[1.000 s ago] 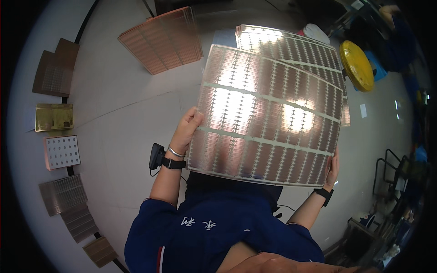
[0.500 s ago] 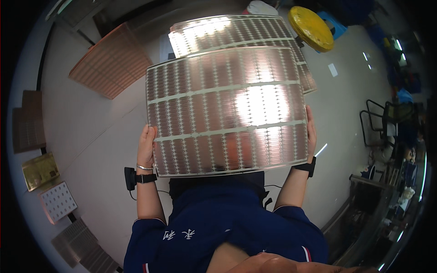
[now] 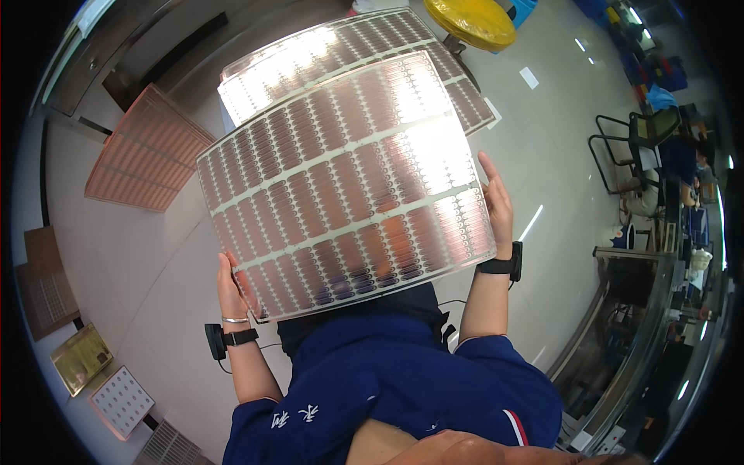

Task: Inspecting large metal mesh panels by holding them up and rotating them to check for defects.

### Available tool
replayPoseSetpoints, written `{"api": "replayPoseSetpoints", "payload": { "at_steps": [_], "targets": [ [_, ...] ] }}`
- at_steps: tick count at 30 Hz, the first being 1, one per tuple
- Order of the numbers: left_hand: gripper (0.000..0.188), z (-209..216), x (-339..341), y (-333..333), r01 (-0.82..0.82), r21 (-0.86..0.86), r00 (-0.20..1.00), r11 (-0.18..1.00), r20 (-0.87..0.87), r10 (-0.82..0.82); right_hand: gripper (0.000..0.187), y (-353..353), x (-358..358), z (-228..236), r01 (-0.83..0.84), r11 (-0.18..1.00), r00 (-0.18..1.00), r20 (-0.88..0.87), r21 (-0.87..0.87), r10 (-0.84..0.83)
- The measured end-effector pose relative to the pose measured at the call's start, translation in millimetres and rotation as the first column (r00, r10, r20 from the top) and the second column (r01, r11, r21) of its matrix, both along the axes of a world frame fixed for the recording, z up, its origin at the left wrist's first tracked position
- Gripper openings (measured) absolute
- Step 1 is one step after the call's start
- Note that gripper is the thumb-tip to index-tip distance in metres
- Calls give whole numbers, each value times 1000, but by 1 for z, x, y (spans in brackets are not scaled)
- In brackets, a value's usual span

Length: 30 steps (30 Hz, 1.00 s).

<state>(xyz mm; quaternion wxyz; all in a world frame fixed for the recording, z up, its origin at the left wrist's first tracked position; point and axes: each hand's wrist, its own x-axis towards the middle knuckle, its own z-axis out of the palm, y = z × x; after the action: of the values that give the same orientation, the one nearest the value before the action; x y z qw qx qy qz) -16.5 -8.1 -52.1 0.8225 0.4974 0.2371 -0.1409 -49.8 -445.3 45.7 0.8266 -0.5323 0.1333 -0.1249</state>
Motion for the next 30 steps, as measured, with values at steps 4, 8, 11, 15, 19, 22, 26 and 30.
{"api": "replayPoseSetpoints", "payload": {
  "at_steps": [4, 8, 11, 15, 19, 22, 26, 30],
  "targets": [
    [53, 3, -5, -2, -22, 65, 997, 998, -70, 26, 49, -1, 1, 1, -15, 1000, 1000, 15, 1, 15],
    [56, 12, -6, -10, -1, 120, 995, 993, -95, 13, 49, -1, 2, 0, -39, 998, 999, -35, -40, 38],
    [57, 7, -6, -9, -26, 118, 996, 993, -79, 36, 50, -5, 0, -4, -89, 981, 992, -101, -171, 73],
    [50, 6, -4, -10, -75, 142, 996, 987, -28, 80, 53, -8, -6, 2, -180, 979, 978, -125, -100, 167],
    [49, 13, -4, -15, -79, 178, 997, 981, 17, 77, 49, -8, -10, 8, -184, 971, 978, -129, -151, 165],
    [51, 18, -5, -19, -140, 209, 990, 968, 57, 131, 46, -8, -10, 9, -205, 963, 975, -120, -173, 186],
    [52, 21, -5, -18, -137, 220, 988, 966, 97, 118, 45, -8, -10, 14, -213, 954, 975, -103, -211, 195],
    [53, 21, -6, -16, -154, 239, 981, 959, 151, 120, 45, -8, -10, 14, -208, 954, 976, -108, -216, 189]
  ]
}}
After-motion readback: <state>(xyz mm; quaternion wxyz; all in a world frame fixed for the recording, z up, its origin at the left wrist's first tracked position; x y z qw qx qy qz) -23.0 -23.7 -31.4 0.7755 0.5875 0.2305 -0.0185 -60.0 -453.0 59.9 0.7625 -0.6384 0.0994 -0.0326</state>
